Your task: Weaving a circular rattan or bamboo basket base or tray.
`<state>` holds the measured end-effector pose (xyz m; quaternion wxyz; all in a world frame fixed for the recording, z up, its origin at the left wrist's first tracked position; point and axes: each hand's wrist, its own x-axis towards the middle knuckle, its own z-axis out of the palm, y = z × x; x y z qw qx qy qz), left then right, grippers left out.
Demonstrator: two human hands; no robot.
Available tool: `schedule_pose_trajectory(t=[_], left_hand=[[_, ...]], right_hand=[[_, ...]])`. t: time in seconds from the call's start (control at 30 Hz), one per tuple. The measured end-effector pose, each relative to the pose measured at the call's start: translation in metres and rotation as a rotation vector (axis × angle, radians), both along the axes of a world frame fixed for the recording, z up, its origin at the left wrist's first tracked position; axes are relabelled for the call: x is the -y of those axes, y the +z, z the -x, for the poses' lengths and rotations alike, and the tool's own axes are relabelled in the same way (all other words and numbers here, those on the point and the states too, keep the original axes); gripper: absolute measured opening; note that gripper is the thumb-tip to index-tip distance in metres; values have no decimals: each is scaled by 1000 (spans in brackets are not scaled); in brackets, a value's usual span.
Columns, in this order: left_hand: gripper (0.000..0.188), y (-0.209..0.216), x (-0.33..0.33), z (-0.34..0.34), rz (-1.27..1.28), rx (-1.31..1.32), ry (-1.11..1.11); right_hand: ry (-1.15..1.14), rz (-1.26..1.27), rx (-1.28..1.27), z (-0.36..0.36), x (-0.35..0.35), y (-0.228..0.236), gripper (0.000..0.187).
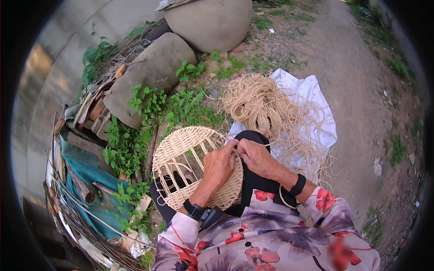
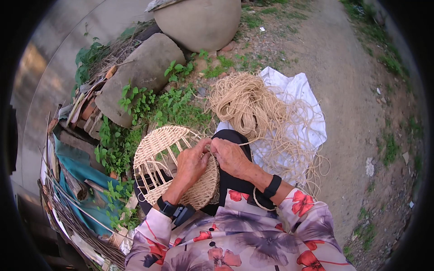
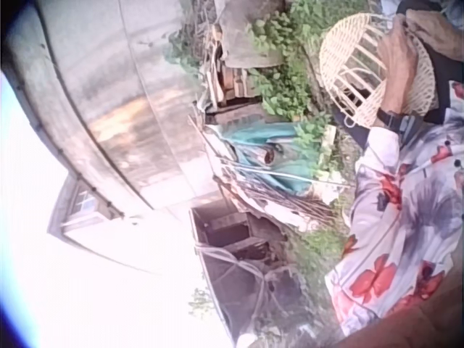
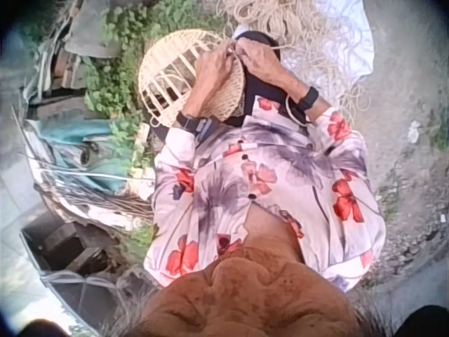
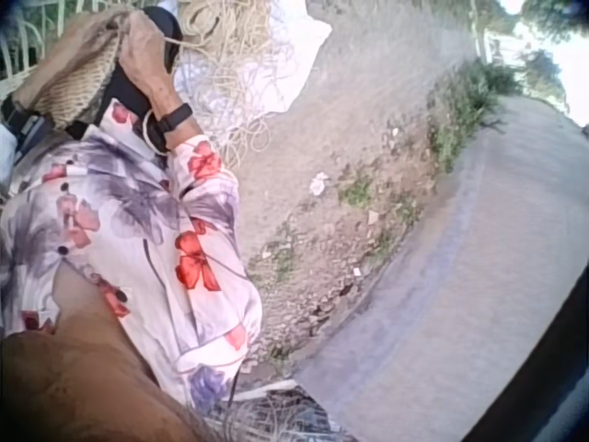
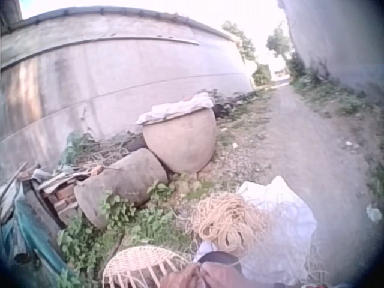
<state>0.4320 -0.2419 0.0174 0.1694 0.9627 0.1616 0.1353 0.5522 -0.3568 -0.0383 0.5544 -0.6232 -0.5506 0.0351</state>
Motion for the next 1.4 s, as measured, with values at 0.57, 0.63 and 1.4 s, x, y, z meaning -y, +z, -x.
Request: schedule_pose_trajectory(t=[0.57, 0.63, 1.4], left_hand=[[32, 48, 1, 11, 331, 138, 66], [29, 24, -1, 10, 192, 106, 18], [18, 18, -25, -4, 174, -27, -139]], right_hand=[[395, -118, -986, -6, 5, 41, 12], [358, -188, -1044, -7, 10, 59, 13], [-30, 258, 21, -10, 6, 6, 10]])
